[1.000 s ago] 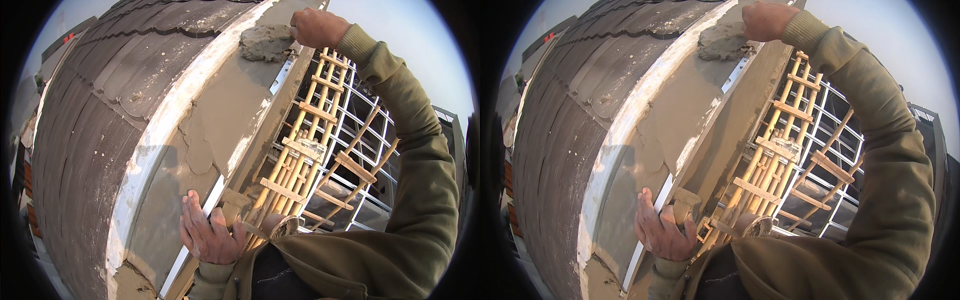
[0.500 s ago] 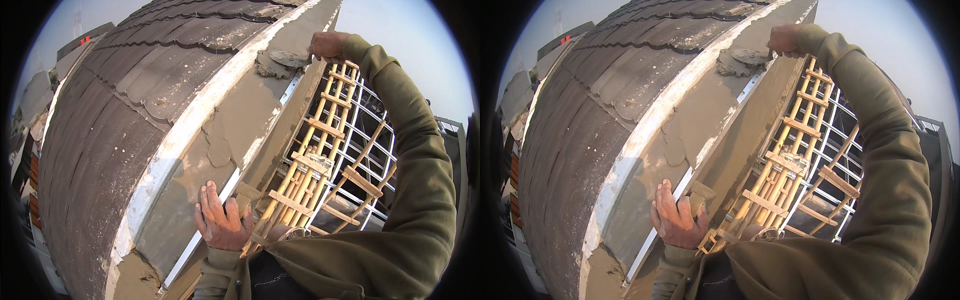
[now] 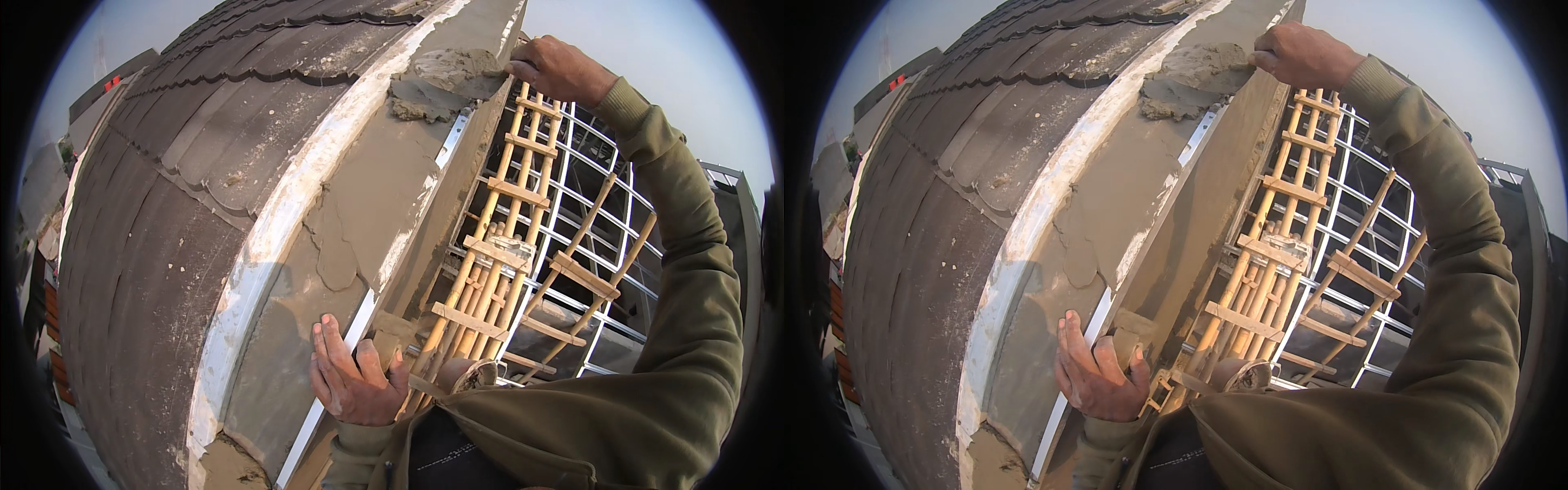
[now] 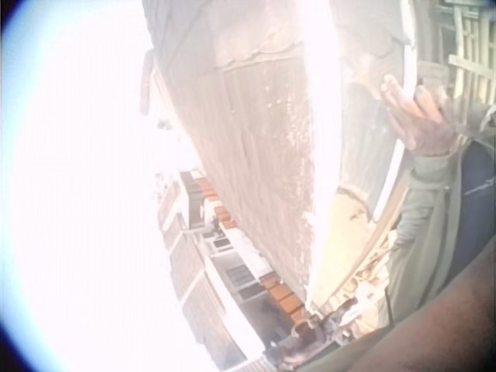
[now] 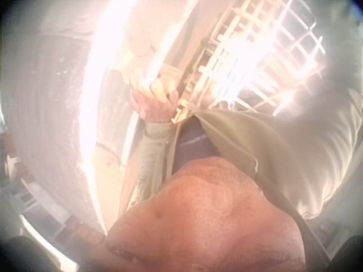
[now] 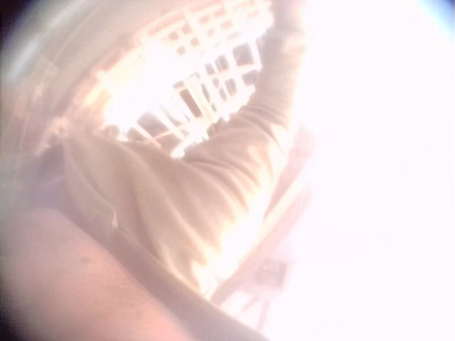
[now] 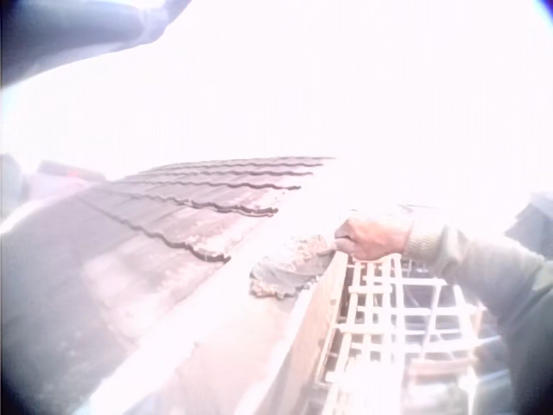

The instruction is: The person applies mortar to the ridge of a tiled roof using a trowel and smooths the surface with a hand-held tool while standing on a bamboo scaffold.

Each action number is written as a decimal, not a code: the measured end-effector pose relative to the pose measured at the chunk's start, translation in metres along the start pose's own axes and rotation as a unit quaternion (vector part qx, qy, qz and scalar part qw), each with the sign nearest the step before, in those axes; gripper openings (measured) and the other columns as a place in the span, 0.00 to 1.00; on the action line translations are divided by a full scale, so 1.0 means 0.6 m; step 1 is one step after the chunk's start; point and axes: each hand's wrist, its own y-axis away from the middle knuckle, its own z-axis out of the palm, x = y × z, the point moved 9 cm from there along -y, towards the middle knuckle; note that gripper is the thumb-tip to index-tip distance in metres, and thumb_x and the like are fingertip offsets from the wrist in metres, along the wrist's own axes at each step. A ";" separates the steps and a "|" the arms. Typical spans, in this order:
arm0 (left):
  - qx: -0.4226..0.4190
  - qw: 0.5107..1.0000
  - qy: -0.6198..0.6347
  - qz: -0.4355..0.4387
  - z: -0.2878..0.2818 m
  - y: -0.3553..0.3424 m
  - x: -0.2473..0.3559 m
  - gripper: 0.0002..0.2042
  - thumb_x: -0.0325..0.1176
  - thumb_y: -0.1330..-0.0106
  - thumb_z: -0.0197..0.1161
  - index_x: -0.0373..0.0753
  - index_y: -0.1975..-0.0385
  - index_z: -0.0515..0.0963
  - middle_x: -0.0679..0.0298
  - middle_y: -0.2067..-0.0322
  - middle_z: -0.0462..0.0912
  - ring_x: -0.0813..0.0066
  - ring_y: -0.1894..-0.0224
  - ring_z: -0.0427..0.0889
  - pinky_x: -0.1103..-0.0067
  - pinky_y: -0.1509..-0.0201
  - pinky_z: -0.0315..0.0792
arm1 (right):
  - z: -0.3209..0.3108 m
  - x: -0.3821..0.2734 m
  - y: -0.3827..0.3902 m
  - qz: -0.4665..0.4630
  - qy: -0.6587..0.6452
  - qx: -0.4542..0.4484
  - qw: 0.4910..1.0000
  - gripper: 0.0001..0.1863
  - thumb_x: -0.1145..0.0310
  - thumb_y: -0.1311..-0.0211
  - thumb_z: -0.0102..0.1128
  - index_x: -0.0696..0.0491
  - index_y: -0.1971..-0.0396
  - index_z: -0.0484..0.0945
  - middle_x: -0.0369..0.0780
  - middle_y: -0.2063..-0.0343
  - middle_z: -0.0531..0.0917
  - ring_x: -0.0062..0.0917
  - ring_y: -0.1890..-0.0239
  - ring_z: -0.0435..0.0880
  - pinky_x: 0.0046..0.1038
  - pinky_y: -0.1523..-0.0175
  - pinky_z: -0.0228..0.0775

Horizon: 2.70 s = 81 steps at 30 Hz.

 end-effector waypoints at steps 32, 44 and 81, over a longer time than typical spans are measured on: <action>0.005 0.999 -0.035 0.018 0.003 -0.010 0.010 0.22 0.54 0.22 0.45 0.39 0.56 0.70 0.39 0.35 0.73 0.40 0.36 0.76 0.55 0.43 0.71 | 0.108 -0.017 -0.144 0.045 -0.266 -0.234 0.934 0.26 0.50 0.22 0.47 0.56 0.68 0.82 0.32 0.87 0.71 0.16 0.90 0.67 0.26 0.87 0.60; 0.008 1.000 -0.023 0.019 0.005 -0.011 0.012 0.22 0.52 0.22 0.46 0.36 0.55 0.72 0.41 0.34 0.72 0.39 0.33 0.73 0.53 0.38 0.70 | 0.098 0.081 -0.072 0.060 -0.330 -0.111 0.935 0.24 0.55 0.20 0.49 0.59 0.67 0.84 0.30 0.89 0.70 0.13 0.91 0.66 0.20 0.88 0.58; 0.020 1.000 -0.004 0.006 0.001 -0.007 0.012 0.20 0.50 0.25 0.49 0.35 0.62 0.73 0.42 0.34 0.72 0.41 0.33 0.74 0.52 0.38 0.70 | 0.057 -0.013 0.032 -0.032 -0.134 0.011 0.990 0.22 0.56 0.24 0.53 0.61 0.58 0.86 0.51 0.64 0.89 0.41 0.63 0.90 0.42 0.52 0.83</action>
